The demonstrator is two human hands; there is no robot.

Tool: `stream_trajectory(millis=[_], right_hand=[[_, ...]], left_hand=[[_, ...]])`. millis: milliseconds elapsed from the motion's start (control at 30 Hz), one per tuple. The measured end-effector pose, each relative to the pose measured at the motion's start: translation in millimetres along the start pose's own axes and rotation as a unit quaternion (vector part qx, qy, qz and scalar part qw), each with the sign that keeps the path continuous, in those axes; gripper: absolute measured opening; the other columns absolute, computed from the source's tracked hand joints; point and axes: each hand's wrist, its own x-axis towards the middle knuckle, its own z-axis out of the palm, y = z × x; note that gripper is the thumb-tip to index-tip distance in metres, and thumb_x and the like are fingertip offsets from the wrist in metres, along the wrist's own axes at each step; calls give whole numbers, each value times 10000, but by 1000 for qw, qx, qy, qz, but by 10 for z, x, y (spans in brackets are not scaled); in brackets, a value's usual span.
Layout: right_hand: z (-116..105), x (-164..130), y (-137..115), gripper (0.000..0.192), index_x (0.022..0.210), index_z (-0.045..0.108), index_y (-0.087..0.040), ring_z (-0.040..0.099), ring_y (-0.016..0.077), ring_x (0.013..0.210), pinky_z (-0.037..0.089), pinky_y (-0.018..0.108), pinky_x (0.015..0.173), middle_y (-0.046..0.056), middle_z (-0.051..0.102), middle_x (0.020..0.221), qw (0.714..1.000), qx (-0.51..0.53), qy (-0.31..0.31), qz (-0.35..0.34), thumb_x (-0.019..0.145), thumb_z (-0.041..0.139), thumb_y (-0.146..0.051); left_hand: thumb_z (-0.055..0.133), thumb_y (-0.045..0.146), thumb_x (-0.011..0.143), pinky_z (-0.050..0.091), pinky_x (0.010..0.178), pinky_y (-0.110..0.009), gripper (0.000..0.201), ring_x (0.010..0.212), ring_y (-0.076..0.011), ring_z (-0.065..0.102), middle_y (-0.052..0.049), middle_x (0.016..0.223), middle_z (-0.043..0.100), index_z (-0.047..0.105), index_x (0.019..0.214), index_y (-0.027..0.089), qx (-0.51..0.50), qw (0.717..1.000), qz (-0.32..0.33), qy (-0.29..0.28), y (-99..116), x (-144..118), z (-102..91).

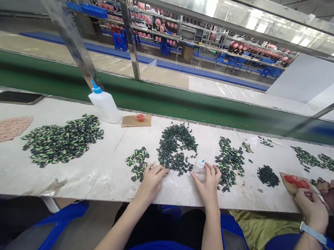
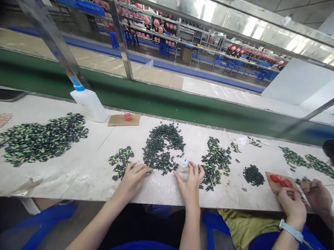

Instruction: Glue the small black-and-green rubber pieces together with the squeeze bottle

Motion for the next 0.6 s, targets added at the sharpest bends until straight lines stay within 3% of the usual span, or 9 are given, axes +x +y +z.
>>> stream_trajectory(millis=[100,200,300,367,600], right_hand=[[70,31,-19,399,1007,592,-199,406,332,1202,317,547,1001,134,628,1138,999,40,11,12,796,591,-537],[48,41,-72,350,998,528,-203,465,298,1214,367,512,996,135,635,1145,988,148,-13,46,791,621,-470],[1,-9,-166,336,919,496,-211,639,249,963,492,422,848,99,687,970,959,258,-45,111,745,684,-429],[-20,-55,-247,357,874,520,-203,664,217,789,523,357,720,63,687,849,944,299,-36,136,690,730,-424],[25,-170,-467,346,843,659,-154,632,198,676,500,298,598,53,694,763,898,397,1,191,638,754,-415]], left_hand=[[450,100,882,351,982,-410,222,757,-162,643,-5,798,693,630,914,226,-28,999,-26,-1,36,-18,28],[496,124,869,360,958,-407,185,816,-178,642,-12,834,705,635,927,232,-38,998,-52,4,55,-20,6],[556,147,848,364,907,-401,147,933,-214,622,-22,891,723,647,904,247,-19,996,-79,25,67,-17,-27],[575,144,838,352,895,-408,138,968,-229,612,-16,889,736,650,880,251,-12,995,-99,30,70,-12,-42],[598,136,820,330,872,-408,145,936,-226,625,-3,866,751,663,885,248,-27,991,-130,15,82,-33,-52]])
